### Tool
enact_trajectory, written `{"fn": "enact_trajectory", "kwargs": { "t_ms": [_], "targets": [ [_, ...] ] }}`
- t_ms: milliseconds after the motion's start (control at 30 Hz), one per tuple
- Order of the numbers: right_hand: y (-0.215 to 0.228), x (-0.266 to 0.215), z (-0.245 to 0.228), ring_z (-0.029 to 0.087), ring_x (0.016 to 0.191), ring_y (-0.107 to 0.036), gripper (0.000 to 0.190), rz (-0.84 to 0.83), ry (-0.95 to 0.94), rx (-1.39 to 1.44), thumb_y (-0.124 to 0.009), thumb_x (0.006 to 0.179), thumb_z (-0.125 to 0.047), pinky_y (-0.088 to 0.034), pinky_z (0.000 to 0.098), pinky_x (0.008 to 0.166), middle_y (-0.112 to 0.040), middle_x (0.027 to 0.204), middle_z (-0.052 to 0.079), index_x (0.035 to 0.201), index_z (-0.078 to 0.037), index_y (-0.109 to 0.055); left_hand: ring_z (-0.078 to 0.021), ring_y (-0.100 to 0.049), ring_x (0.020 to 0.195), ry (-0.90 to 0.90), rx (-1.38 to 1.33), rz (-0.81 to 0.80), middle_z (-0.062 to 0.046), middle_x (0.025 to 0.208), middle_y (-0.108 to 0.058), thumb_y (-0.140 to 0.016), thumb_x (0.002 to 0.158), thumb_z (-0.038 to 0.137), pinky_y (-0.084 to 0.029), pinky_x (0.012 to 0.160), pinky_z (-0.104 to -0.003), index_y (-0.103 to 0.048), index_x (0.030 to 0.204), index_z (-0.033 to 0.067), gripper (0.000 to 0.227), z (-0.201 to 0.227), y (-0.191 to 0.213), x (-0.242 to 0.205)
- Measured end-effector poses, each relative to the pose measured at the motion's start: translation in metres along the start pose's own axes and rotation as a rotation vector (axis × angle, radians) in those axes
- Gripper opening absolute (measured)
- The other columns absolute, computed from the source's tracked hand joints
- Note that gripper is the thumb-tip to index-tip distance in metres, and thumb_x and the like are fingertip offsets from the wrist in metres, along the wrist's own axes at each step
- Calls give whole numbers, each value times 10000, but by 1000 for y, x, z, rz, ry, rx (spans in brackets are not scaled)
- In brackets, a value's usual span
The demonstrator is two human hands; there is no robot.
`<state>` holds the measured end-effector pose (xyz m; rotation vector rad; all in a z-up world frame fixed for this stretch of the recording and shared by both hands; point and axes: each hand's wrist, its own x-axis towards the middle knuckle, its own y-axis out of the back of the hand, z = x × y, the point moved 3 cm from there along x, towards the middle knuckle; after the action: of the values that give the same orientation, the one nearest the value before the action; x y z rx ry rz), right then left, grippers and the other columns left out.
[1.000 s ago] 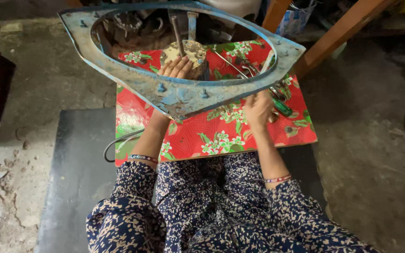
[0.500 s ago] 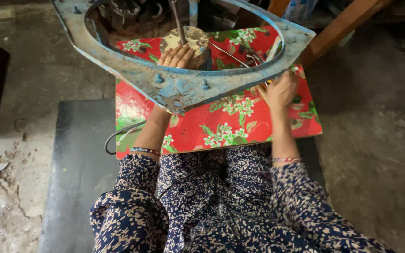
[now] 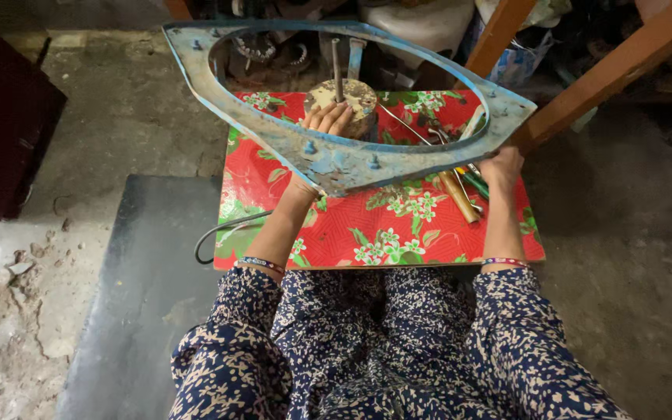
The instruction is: The person cleans a blue electric motor with a cloth, then places it into a blue metal frame. They align the motor within the frame and use a screwdriver to tighten screws, securing the motor to the frame.
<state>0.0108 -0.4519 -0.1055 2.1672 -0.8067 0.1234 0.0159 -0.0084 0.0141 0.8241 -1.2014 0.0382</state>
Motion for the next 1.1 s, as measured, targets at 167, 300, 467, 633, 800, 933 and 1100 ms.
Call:
{"fn": "enact_trajectory", "kwargs": {
  "t_ms": [167,300,467,633,800,933,1100],
  "targets": [
    [8,-2,6,410,1003,-689,314,-46,-5,-43,-851,778,-241,-526,490,866,-731,988,224,1027,-64,-777,-377,-505,1356,85,-52,-24,-165,1442,-500,-633,897,463,-286,1209,-553,-431,1488,-18,788,14,6,8],
    [10,-5,14,302,964,-761,259,-121,71,25,-706,784,-53,-567,414,883,-770,977,155,1035,-61,-769,-400,-463,1400,29,53,-149,-161,1533,-449,-624,858,531,-248,1223,-553,-474,1475,97,769,22,14,14],
    [12,-9,18,214,901,-771,254,-87,40,113,-739,775,26,-586,348,843,-784,945,115,1004,-64,-797,-347,-454,1440,341,-42,-517,-89,1537,-547,-520,899,674,-268,1248,-527,-584,1460,216,727,15,10,13],
    [11,-10,16,173,826,-749,246,-36,-8,190,-829,732,32,-581,323,770,-779,918,118,964,-31,-778,-414,-398,1375,422,-225,-281,-192,1491,-537,-626,860,722,-217,1177,-523,-571,1436,45,891,5,13,12],
    [18,-15,16,172,802,-732,217,-47,6,282,-751,771,62,-588,327,765,-777,900,97,963,-32,-785,-401,-443,1353,432,-241,-366,-150,1450,-582,-625,863,707,-249,1178,-542,-624,1388,91,810,5,12,9],
    [38,-31,-19,177,734,-700,225,279,135,623,-663,783,127,-579,320,695,-744,849,80,943,-12,-737,-368,-512,1341,289,-115,-401,-93,1411,-638,-606,896,664,-263,1170,-606,-686,1322,217,623,14,20,17],
    [-8,-105,-112,126,693,-660,259,20,-65,1017,-634,742,103,-549,274,578,-700,875,65,975,7,-696,-382,-490,1334,264,-97,-424,-115,1427,-595,-579,892,645,-298,1117,-596,-665,1332,225,614,20,22,21]
  ]
}}
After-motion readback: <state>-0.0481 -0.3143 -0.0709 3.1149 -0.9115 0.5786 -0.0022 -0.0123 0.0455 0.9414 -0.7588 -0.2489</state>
